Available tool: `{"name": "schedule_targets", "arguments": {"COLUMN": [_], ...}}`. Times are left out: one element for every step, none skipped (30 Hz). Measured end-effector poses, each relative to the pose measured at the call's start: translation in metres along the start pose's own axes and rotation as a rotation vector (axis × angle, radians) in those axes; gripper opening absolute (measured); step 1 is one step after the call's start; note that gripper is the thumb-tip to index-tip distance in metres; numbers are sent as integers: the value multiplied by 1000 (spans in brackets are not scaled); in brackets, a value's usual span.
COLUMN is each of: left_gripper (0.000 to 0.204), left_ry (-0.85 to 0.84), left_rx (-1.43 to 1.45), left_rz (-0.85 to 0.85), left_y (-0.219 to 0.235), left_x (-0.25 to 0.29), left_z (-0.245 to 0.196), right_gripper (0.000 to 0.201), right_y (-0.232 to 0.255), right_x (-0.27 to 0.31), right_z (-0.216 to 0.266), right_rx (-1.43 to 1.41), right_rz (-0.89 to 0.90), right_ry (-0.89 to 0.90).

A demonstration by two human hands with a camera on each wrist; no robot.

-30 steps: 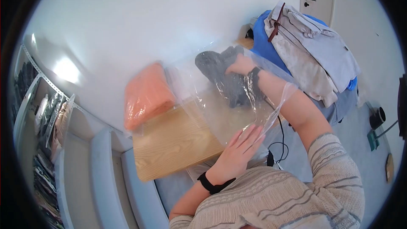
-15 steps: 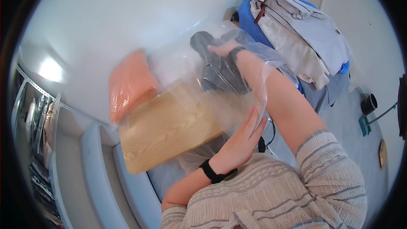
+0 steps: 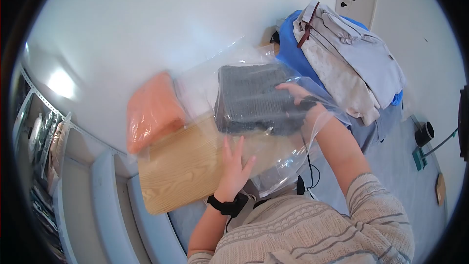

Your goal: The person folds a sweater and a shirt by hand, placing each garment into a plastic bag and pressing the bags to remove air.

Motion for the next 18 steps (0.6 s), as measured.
{"name": "schedule_targets", "arguments": {"left_gripper": [51, 48, 48, 46, 45, 45, 43, 42, 42, 41, 41, 41, 41, 40, 40, 39, 38, 38], "left_ry": [137, 274, 274, 383, 492, 495, 511, 528, 533, 547, 560, 563, 554, 540, 537, 556, 576, 571], "left_rx": [160, 321, 319, 575, 832, 829, 852, 877, 878, 908, 935, 932, 993, 1055, 1049, 1057, 1069, 1071], "left_rz": [-12, -22, -24, 18, 64, 66, 99, 135, 145, 139, 131, 137, 111, 82, 87, 90, 92, 95], "left_y": [-6, -12, -20, -29, -35, -35, -37, -39, -37, -33, -30, -30, -29, -27, -26, -24, -23, -22], "left_x": [2, 4, 5, 7, 8, 8, 8, 8, 10, 11, 14, 17, 21, 21, 20, 19, 17, 15], "left_z": [7, 13, 18, 26, 30, 29, 29, 27, 22, 14, 10, 12, 15, 17, 18, 18, 18, 16], "right_gripper": [64, 52, 41, 41, 39, 37, 37, 46, 56, 56, 59, 61, 61, 64, 68, 68, 66, 65], "right_y": [13, 25, 18, 14, -9, -32, -44, -52, -59, -70, -77, -81, -87, -89, -89, -91, -92, -92], "right_x": [-30, -58, -45, -40, 2, 31, 32, 32, 34, 34, 37, 39, 39, 36, 35, 34, 37, 41], "right_z": [-23, -43, -39, -38, -12, -3, -8, -15, -19, -21, -19, -18, -18, -20, -23, -26, -29, -32], "right_rx": [-1, 231, 462, 460, -31, -502, -504, -722, -938, -940, -979, -1001, -1009, -1001, -988, -995, -859, -720], "right_rz": [2, 148, 292, 293, 187, 69, 67, 43, 16, 9, -215, -439, -443, -603, -762, -765, -754, -741], "right_ry": [6, 467, 927, 928, 444, -60, -64, -33, 0, -5, 234, 474, 470, 385, 297, 296, 277, 260]}}
Point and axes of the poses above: each hand's wrist, its own x-axis away from the middle knuckle, its own y-axis out of the back of the hand, z = x × y, the point moved 2 cm from there along -x, towards the middle knuckle, and after that the axes turned 6 degrees about y, right-handed, at the moved point
